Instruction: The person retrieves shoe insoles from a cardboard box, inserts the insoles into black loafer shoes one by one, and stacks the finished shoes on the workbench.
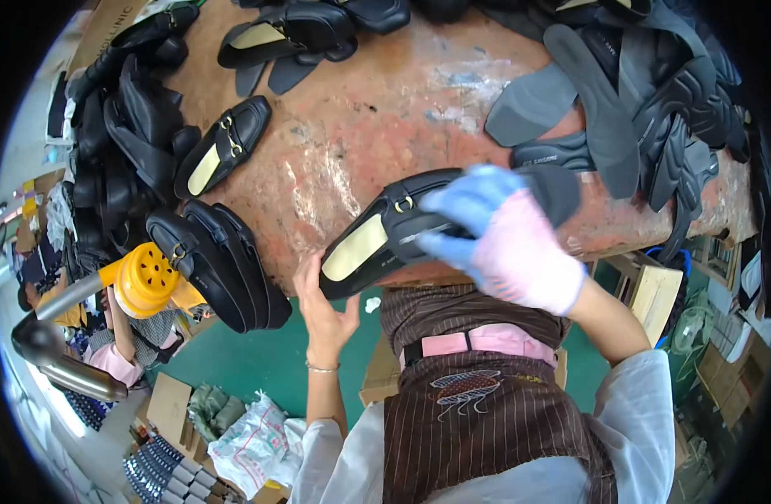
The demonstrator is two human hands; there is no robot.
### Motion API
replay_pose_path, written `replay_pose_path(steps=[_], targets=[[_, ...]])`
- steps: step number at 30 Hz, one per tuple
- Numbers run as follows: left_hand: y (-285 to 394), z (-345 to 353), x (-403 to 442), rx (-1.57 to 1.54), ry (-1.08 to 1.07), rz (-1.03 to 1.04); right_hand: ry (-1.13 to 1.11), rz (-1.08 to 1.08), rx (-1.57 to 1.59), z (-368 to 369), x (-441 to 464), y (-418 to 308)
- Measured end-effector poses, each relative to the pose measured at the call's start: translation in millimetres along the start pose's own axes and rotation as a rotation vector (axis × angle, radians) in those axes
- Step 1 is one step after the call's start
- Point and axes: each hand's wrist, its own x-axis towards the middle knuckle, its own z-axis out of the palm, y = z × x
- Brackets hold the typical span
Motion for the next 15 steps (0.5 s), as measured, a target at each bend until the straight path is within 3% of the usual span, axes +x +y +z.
replay_pose_path(steps=[2, 6, 10, 13, 15], targets=[[1.1, 18.6, 0.7, -0.045, 0.157, 0.018, -0.156, -0.066, 0.052, 40.6, 12.3, -6.6], [-3.8, 31.9, 6.2, -0.136, 0.255, 0.077, -0.261, -0.08, 0.22, 90.6, 38.4, -20.0], [-2.5, 38.2, 6.3, -0.174, 0.291, 0.022, -0.332, 0.036, 0.309, 109.5, 47.8, -33.3], [-8.1, 38.5, 5.7, -0.193, 0.296, 0.016, -0.359, 0.263, 0.501, 117.3, 53.7, -40.1], [-11.5, 39.4, 5.0, -0.208, 0.303, 0.011, -0.379, 0.224, 0.454, 121.1, 53.7, -38.9]])
